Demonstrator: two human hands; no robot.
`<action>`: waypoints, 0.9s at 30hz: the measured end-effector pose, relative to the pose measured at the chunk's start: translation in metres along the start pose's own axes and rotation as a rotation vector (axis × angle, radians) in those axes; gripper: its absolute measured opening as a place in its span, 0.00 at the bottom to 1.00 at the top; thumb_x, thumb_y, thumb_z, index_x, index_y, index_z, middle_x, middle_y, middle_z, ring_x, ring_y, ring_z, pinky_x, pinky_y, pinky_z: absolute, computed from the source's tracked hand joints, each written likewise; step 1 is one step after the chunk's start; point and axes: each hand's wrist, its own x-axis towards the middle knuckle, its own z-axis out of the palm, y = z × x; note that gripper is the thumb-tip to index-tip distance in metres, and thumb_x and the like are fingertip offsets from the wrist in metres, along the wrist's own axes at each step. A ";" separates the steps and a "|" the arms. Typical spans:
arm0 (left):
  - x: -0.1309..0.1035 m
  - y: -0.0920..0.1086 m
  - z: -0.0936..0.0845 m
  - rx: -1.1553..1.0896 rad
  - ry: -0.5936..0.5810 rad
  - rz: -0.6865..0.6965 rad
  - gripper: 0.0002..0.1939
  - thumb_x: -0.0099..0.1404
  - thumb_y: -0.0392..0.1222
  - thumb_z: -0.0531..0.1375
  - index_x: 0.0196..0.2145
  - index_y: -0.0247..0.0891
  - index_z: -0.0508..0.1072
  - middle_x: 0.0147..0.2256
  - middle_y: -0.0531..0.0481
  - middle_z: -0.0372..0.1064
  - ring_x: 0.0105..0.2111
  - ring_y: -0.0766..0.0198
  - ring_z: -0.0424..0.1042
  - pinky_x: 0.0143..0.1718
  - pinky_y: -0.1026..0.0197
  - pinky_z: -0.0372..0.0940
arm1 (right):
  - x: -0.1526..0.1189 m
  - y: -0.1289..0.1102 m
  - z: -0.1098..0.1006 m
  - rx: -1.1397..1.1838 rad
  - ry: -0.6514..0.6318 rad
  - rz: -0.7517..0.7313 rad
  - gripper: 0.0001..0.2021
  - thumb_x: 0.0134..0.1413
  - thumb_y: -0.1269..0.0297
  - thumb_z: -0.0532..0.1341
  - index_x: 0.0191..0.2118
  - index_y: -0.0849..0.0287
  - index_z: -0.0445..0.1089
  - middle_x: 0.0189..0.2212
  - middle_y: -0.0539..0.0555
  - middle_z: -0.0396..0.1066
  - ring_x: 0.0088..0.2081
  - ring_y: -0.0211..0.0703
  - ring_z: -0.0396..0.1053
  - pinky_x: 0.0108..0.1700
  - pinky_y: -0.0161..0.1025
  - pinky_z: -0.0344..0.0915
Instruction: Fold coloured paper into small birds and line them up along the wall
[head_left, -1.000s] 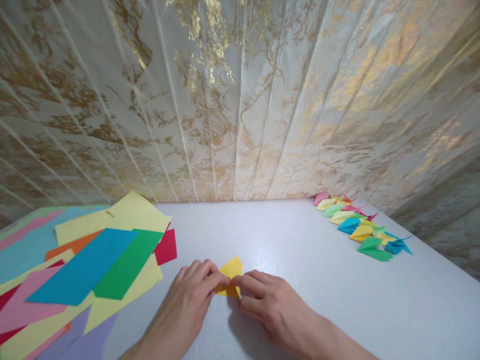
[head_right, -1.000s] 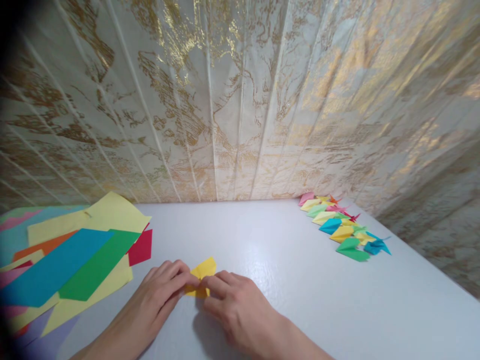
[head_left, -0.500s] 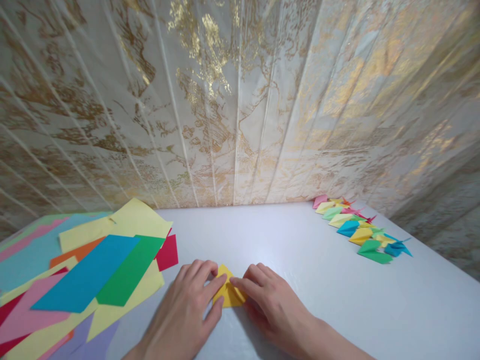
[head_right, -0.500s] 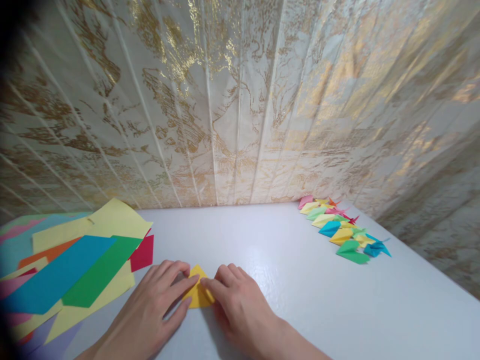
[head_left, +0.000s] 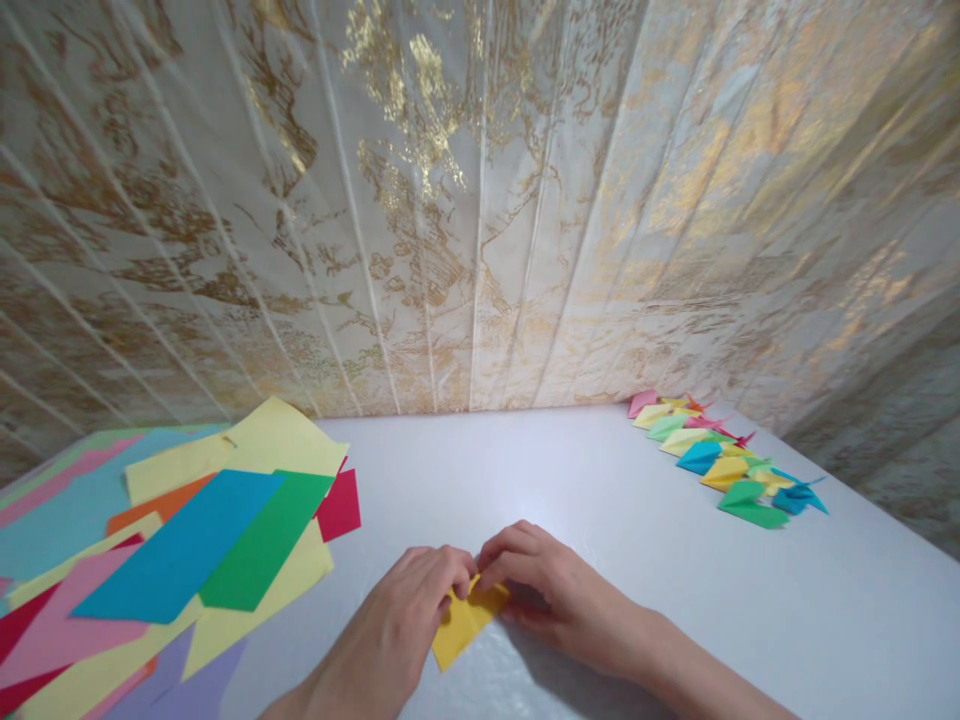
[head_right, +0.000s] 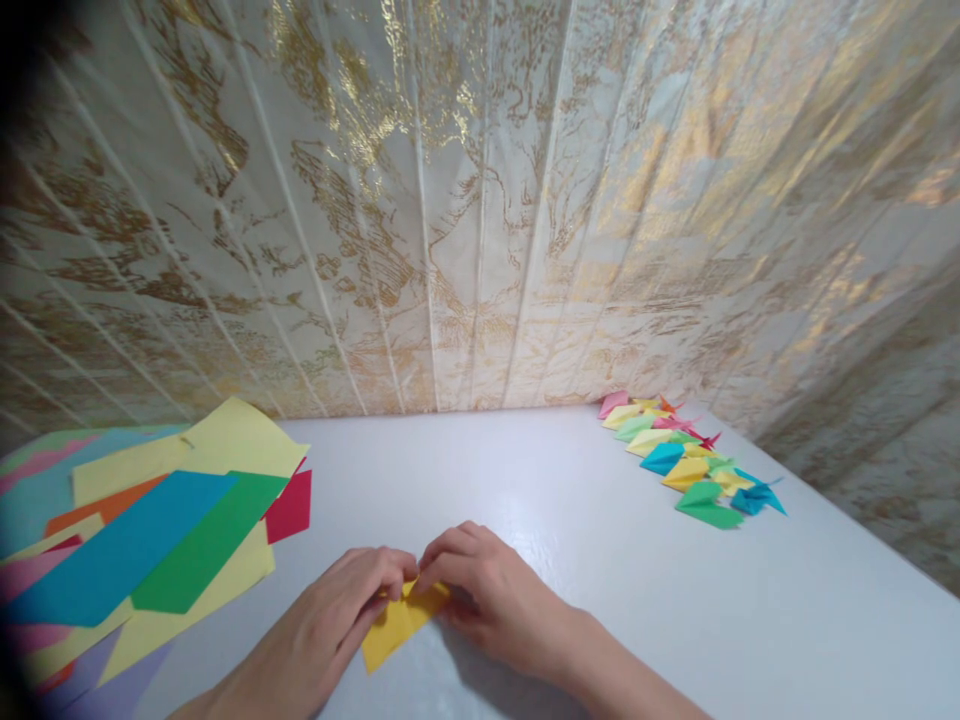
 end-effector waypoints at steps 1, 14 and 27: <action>0.000 0.001 -0.001 0.017 -0.005 0.026 0.14 0.69 0.25 0.46 0.38 0.44 0.64 0.42 0.51 0.73 0.42 0.61 0.71 0.44 0.58 0.67 | 0.000 0.001 0.001 -0.024 -0.012 -0.011 0.15 0.58 0.79 0.62 0.47 0.55 0.74 0.46 0.55 0.74 0.46 0.44 0.69 0.51 0.40 0.66; -0.009 0.012 -0.001 0.218 -0.035 -0.025 0.13 0.59 0.24 0.59 0.34 0.43 0.67 0.46 0.51 0.73 0.49 0.58 0.72 0.48 0.57 0.69 | -0.001 0.001 0.007 -0.133 -0.005 -0.002 0.14 0.57 0.78 0.64 0.45 0.55 0.76 0.42 0.52 0.75 0.41 0.43 0.68 0.45 0.38 0.64; -0.003 0.004 0.001 0.252 0.069 -0.092 0.10 0.71 0.31 0.49 0.33 0.43 0.63 0.31 0.53 0.69 0.32 0.60 0.72 0.33 0.58 0.65 | 0.011 -0.005 0.027 -0.240 0.091 0.181 0.05 0.56 0.74 0.64 0.32 0.59 0.75 0.32 0.51 0.73 0.35 0.42 0.66 0.38 0.37 0.61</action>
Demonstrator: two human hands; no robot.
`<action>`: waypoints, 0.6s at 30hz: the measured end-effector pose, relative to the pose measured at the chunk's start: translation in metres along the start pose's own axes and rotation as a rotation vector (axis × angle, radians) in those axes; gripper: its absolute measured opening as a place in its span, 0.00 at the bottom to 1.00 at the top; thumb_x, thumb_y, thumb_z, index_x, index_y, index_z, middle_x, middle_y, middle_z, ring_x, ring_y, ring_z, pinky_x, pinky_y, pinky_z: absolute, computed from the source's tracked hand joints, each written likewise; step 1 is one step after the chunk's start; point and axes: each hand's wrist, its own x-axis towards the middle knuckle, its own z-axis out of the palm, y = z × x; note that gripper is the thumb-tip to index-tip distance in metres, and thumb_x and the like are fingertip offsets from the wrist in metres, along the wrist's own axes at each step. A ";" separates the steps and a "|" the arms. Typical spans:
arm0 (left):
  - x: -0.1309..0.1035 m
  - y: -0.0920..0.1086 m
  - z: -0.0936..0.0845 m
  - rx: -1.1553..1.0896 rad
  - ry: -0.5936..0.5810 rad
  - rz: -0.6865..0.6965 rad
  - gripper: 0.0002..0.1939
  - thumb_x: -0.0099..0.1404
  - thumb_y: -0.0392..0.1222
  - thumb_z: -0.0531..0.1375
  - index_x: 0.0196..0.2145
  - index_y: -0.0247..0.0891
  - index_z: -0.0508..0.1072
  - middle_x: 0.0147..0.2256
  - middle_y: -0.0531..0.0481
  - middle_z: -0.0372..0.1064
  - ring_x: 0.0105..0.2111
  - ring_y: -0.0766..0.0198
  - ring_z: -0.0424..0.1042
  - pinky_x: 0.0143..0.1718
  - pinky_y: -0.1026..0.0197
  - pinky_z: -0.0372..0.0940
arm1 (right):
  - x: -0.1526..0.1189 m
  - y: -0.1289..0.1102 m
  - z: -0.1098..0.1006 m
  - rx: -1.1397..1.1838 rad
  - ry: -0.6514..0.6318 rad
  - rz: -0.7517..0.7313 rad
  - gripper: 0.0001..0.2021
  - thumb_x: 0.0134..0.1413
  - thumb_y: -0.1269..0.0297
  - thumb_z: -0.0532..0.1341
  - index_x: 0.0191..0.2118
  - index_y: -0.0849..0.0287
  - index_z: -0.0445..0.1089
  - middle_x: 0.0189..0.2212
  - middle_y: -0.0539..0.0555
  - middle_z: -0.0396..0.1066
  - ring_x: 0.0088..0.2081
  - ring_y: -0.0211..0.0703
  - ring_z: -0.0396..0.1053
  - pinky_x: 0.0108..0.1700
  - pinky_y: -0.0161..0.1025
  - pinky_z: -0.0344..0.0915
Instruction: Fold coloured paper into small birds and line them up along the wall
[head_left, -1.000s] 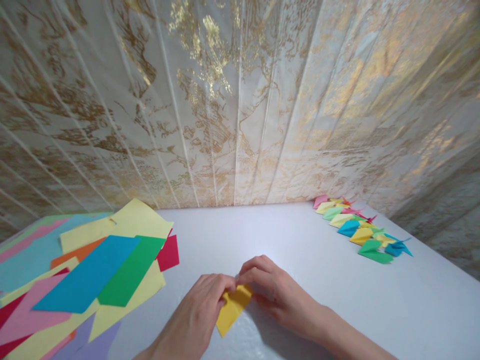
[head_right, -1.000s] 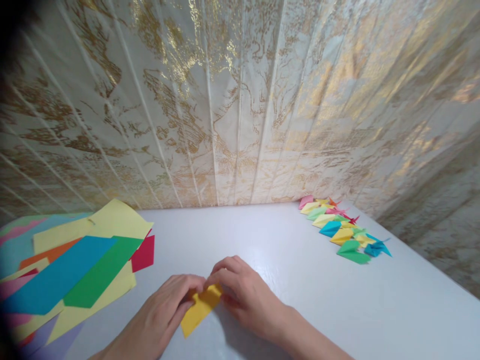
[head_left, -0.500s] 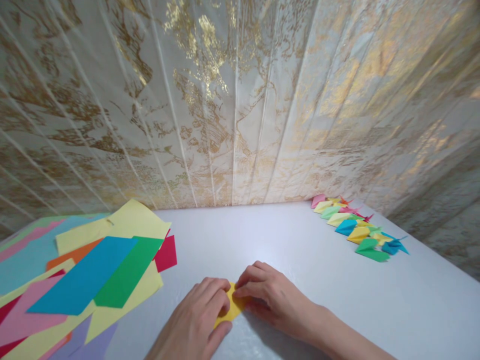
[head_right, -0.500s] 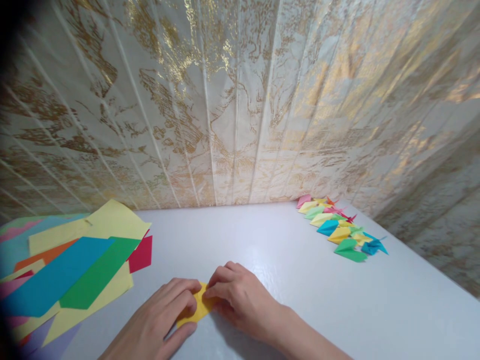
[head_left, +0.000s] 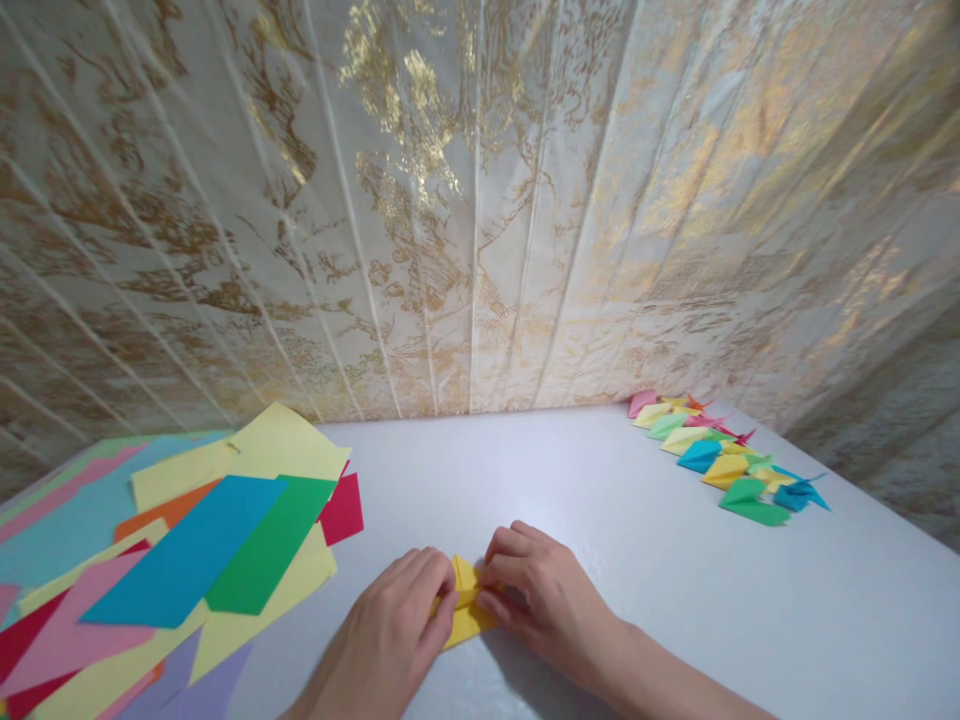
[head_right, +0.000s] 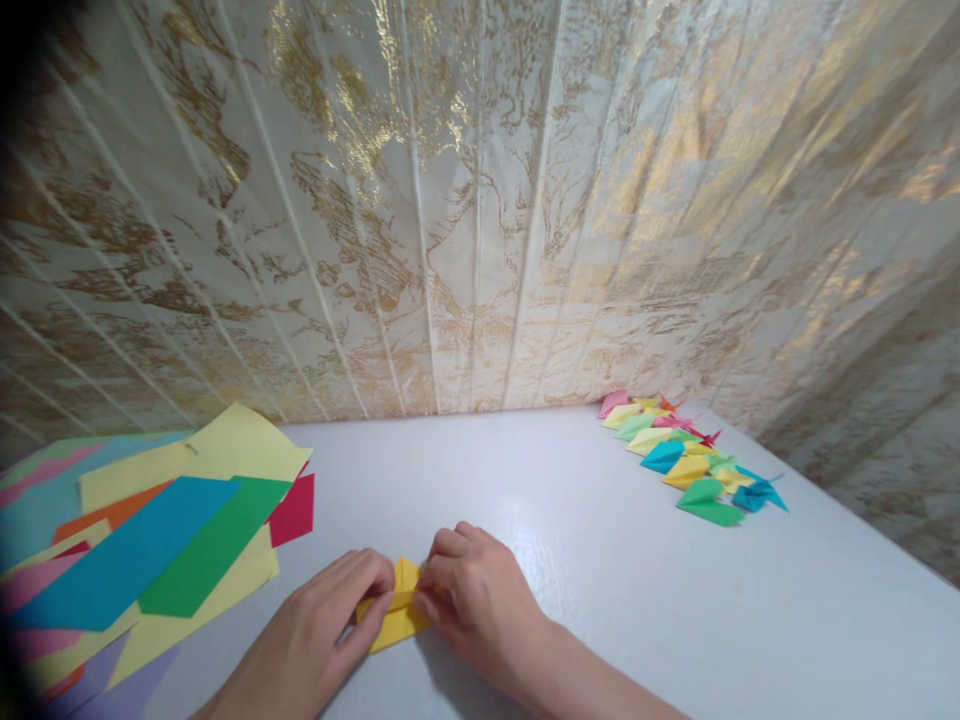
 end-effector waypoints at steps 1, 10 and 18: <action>0.001 -0.001 -0.001 -0.048 -0.014 -0.031 0.08 0.70 0.33 0.51 0.34 0.43 0.64 0.32 0.53 0.69 0.33 0.60 0.72 0.34 0.59 0.66 | 0.003 -0.001 -0.001 0.013 -0.008 0.035 0.05 0.55 0.75 0.64 0.31 0.59 0.74 0.31 0.51 0.72 0.35 0.42 0.66 0.38 0.37 0.61; 0.000 -0.007 0.002 -0.253 -0.083 -0.207 0.11 0.66 0.32 0.55 0.44 0.44 0.66 0.40 0.51 0.70 0.41 0.58 0.71 0.44 0.56 0.65 | 0.014 -0.005 0.000 0.034 -0.047 0.171 0.05 0.51 0.75 0.65 0.32 0.59 0.72 0.31 0.50 0.72 0.37 0.43 0.64 0.39 0.38 0.57; 0.001 -0.008 0.005 -0.281 -0.106 -0.188 0.16 0.68 0.32 0.50 0.51 0.46 0.65 0.46 0.48 0.68 0.48 0.57 0.70 0.49 0.53 0.65 | 0.013 -0.003 0.006 0.035 -0.014 0.146 0.07 0.51 0.76 0.64 0.34 0.58 0.69 0.33 0.50 0.72 0.37 0.44 0.63 0.40 0.39 0.57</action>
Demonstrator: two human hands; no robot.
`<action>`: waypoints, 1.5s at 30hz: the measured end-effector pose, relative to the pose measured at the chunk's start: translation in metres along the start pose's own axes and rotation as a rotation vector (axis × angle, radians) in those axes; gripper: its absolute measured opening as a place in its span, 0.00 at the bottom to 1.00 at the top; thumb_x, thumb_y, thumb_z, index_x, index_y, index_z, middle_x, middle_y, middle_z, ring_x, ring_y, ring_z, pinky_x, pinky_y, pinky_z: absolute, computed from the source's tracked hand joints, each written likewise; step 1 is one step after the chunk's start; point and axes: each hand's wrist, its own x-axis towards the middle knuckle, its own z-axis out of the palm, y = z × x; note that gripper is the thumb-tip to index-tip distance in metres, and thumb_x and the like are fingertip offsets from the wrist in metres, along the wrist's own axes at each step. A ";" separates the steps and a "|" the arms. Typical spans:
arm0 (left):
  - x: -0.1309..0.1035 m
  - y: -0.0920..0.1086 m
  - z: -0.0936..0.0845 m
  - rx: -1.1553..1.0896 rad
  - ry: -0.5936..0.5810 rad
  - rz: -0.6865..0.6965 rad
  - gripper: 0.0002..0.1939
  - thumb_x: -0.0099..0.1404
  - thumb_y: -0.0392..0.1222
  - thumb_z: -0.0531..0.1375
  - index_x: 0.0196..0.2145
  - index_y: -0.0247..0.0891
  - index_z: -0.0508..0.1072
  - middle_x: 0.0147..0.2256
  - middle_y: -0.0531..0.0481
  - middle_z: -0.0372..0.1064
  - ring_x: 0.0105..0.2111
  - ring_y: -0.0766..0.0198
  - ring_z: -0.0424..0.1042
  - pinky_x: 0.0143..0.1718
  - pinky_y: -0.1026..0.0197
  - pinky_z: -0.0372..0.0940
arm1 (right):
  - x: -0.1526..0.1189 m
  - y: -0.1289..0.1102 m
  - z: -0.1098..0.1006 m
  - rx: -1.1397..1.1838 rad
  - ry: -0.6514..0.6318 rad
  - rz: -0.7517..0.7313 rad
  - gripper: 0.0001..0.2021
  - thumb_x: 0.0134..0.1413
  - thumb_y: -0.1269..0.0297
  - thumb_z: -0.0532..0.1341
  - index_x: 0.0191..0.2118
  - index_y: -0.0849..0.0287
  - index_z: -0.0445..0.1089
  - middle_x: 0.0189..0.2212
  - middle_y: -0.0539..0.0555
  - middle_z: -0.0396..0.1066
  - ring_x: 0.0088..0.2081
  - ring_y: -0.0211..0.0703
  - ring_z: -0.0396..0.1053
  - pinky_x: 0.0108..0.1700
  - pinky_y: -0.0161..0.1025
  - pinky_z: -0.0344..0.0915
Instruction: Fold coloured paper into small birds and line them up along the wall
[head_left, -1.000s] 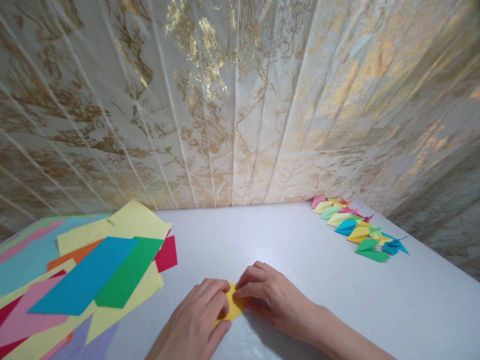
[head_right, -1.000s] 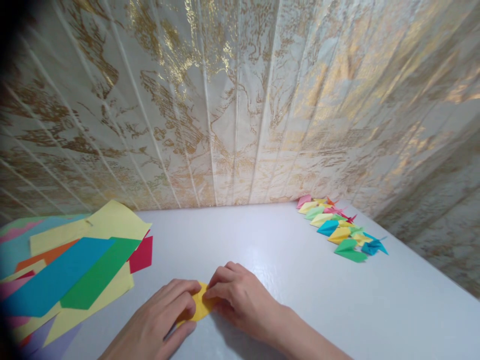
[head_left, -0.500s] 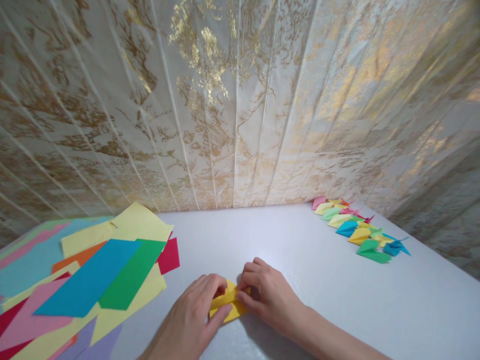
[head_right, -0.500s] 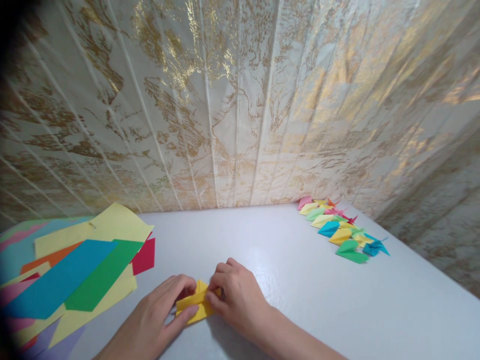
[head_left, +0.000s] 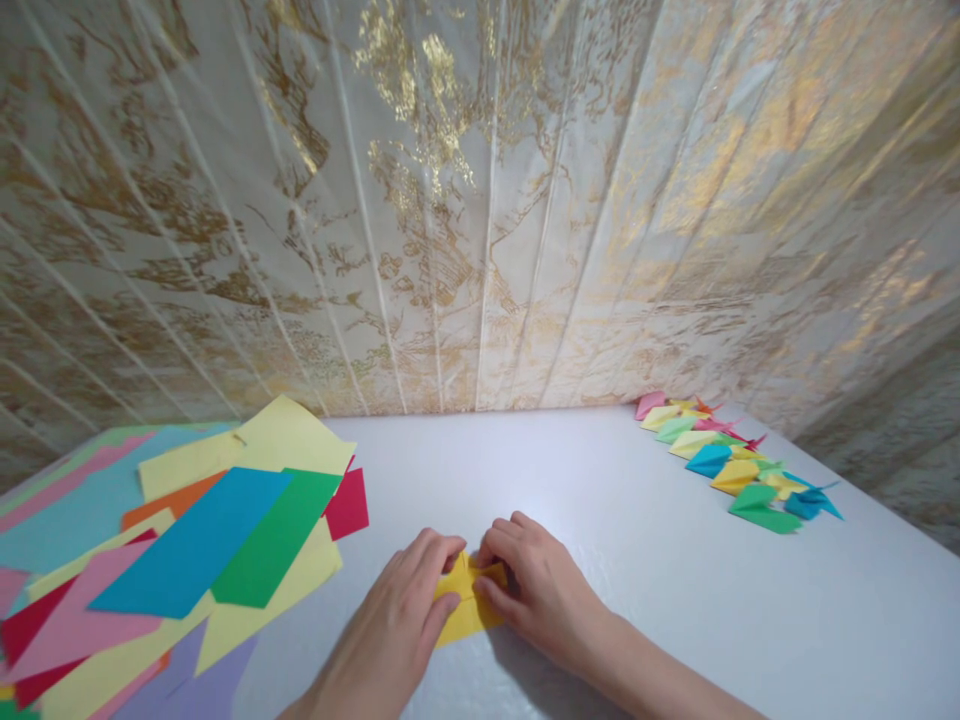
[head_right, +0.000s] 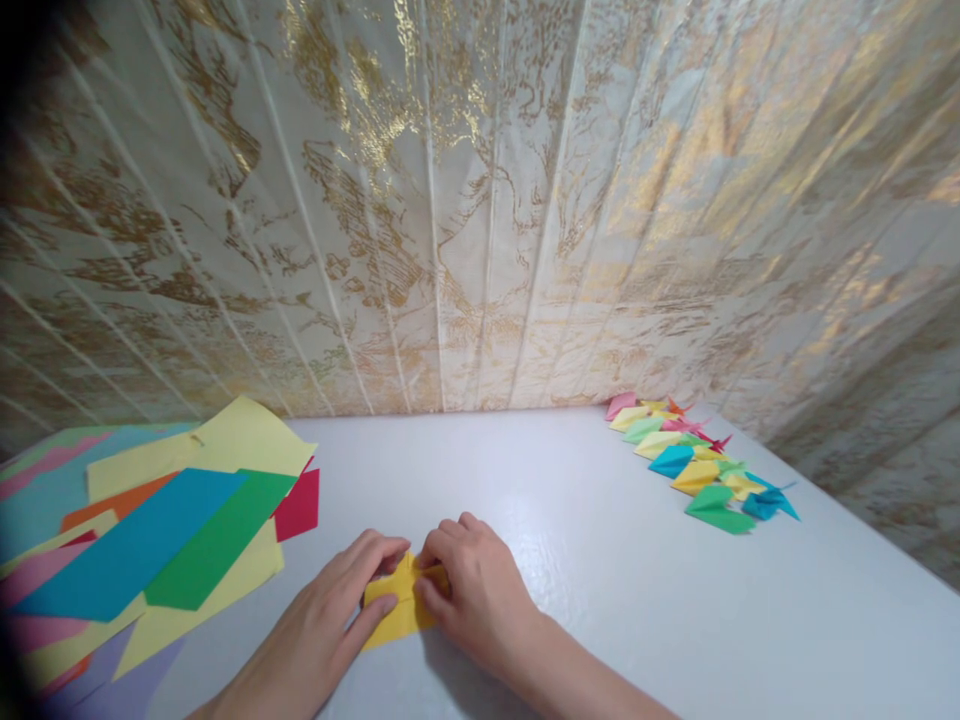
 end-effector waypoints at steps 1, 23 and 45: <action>0.000 0.000 0.000 0.003 0.002 0.004 0.17 0.68 0.32 0.50 0.51 0.46 0.65 0.47 0.48 0.68 0.49 0.56 0.69 0.50 0.53 0.64 | 0.000 0.000 0.000 0.008 0.006 0.000 0.07 0.51 0.77 0.63 0.35 0.58 0.69 0.33 0.50 0.72 0.37 0.44 0.63 0.40 0.39 0.57; 0.009 -0.001 -0.024 -0.013 -0.054 -0.112 0.19 0.55 0.31 0.53 0.44 0.46 0.68 0.43 0.51 0.67 0.47 0.55 0.64 0.53 0.51 0.59 | 0.011 -0.023 0.012 0.055 0.081 0.103 0.12 0.44 0.72 0.67 0.36 0.57 0.66 0.38 0.51 0.67 0.41 0.47 0.62 0.45 0.44 0.55; 0.006 0.001 -0.024 0.149 -0.119 0.172 0.33 0.60 0.25 0.47 0.58 0.52 0.68 0.61 0.51 0.63 0.60 0.55 0.59 0.60 0.47 0.56 | -0.014 0.023 -0.018 0.223 0.034 0.080 0.24 0.37 0.84 0.52 0.41 0.57 0.67 0.40 0.51 0.66 0.44 0.47 0.61 0.51 0.47 0.57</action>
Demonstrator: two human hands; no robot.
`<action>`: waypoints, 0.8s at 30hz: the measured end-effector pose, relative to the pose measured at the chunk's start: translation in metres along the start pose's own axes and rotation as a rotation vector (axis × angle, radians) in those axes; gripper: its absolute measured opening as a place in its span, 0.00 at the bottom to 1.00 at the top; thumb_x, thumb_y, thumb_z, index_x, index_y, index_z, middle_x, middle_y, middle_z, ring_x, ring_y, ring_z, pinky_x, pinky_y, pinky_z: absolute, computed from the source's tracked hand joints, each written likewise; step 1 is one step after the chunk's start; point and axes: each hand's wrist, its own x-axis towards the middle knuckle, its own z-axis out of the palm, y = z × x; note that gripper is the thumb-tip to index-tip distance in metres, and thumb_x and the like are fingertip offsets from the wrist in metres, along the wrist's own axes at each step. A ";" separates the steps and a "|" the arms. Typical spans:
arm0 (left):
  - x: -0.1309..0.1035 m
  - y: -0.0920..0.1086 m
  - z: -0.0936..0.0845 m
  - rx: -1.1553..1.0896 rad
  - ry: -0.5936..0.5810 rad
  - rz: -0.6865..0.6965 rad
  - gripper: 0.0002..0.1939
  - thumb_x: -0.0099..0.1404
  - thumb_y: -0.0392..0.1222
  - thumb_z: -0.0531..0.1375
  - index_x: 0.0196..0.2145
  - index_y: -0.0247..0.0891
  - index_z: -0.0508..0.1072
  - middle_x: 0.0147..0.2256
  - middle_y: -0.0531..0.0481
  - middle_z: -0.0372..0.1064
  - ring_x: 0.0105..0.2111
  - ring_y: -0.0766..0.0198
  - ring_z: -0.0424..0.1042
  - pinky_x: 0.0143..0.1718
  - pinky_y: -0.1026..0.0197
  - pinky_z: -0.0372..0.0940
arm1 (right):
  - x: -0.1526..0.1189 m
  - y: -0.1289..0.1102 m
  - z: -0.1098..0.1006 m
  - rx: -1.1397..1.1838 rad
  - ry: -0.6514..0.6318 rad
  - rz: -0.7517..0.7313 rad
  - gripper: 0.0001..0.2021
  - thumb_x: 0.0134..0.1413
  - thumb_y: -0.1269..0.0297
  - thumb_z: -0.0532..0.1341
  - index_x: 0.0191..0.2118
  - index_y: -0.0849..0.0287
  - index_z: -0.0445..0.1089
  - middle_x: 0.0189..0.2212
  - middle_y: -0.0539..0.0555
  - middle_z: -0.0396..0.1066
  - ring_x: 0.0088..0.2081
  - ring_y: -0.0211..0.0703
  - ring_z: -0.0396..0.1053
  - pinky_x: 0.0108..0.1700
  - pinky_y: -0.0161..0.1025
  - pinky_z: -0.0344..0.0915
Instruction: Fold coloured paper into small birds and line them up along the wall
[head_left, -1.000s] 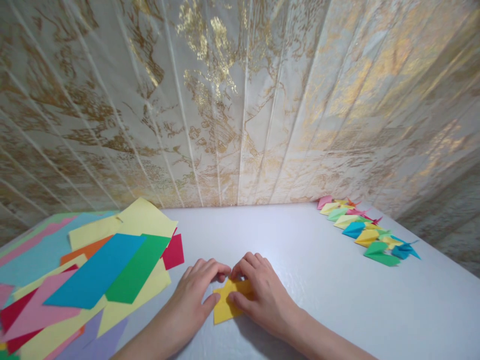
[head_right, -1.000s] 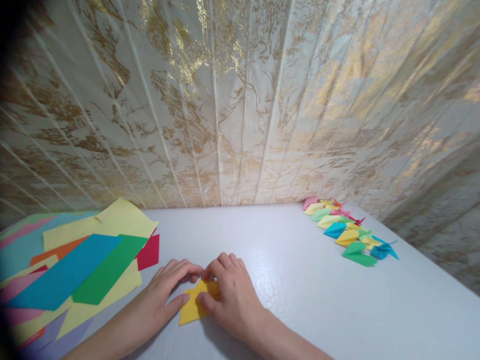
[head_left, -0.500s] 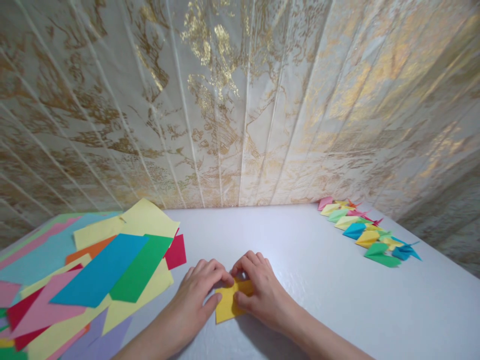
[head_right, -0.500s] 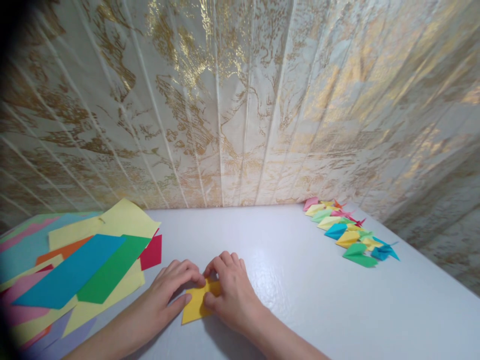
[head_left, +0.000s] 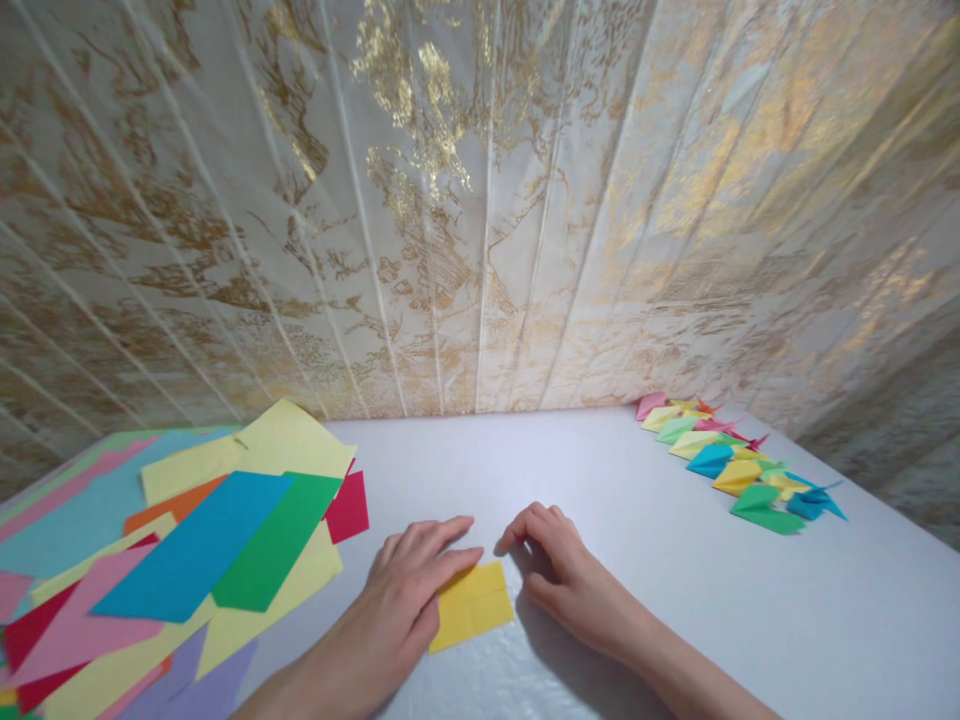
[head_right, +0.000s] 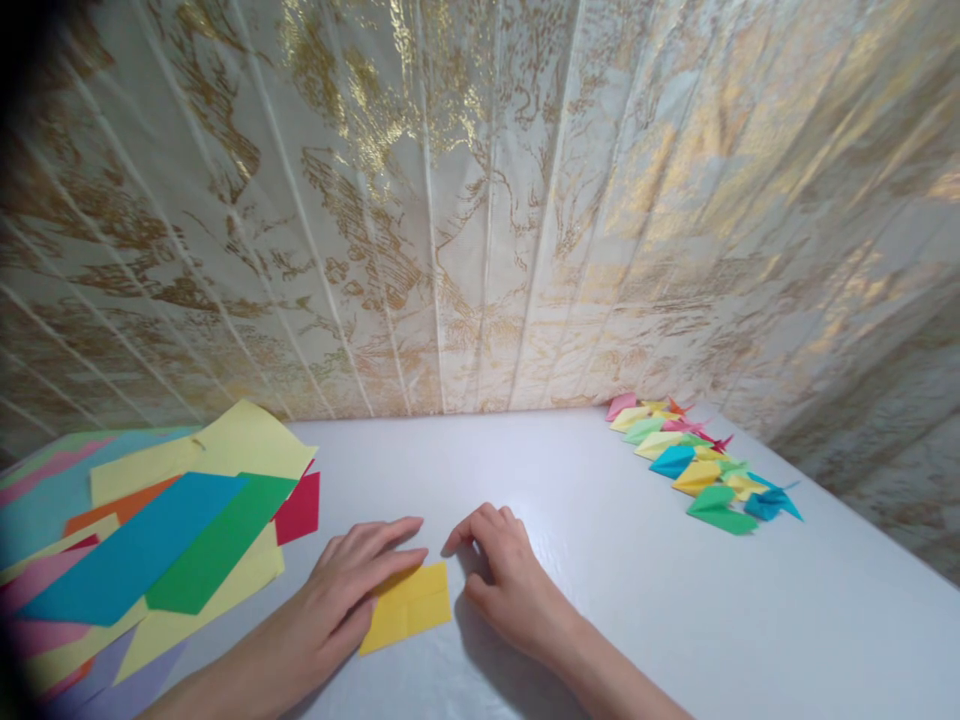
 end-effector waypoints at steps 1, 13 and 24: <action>0.000 0.000 0.003 0.028 0.002 0.056 0.35 0.59 0.24 0.48 0.60 0.52 0.66 0.62 0.51 0.62 0.61 0.54 0.58 0.61 0.47 0.55 | -0.001 -0.001 0.001 -0.006 0.004 -0.009 0.23 0.38 0.84 0.52 0.41 0.56 0.67 0.40 0.51 0.67 0.45 0.47 0.62 0.51 0.47 0.56; -0.002 0.020 -0.006 0.147 -0.030 -0.080 0.27 0.45 0.24 0.53 0.42 0.44 0.71 0.43 0.49 0.66 0.45 0.53 0.63 0.49 0.52 0.60 | -0.005 -0.024 0.012 -0.069 -0.050 -0.009 0.20 0.42 0.70 0.73 0.42 0.56 0.69 0.44 0.52 0.66 0.47 0.50 0.60 0.52 0.47 0.57; 0.010 0.022 -0.006 -0.218 0.152 -0.039 0.10 0.56 0.27 0.52 0.28 0.42 0.60 0.38 0.53 0.67 0.43 0.58 0.65 0.47 0.55 0.57 | -0.012 -0.024 0.016 -0.043 0.136 -0.475 0.05 0.61 0.74 0.56 0.39 0.55 0.62 0.42 0.53 0.69 0.43 0.46 0.64 0.46 0.44 0.59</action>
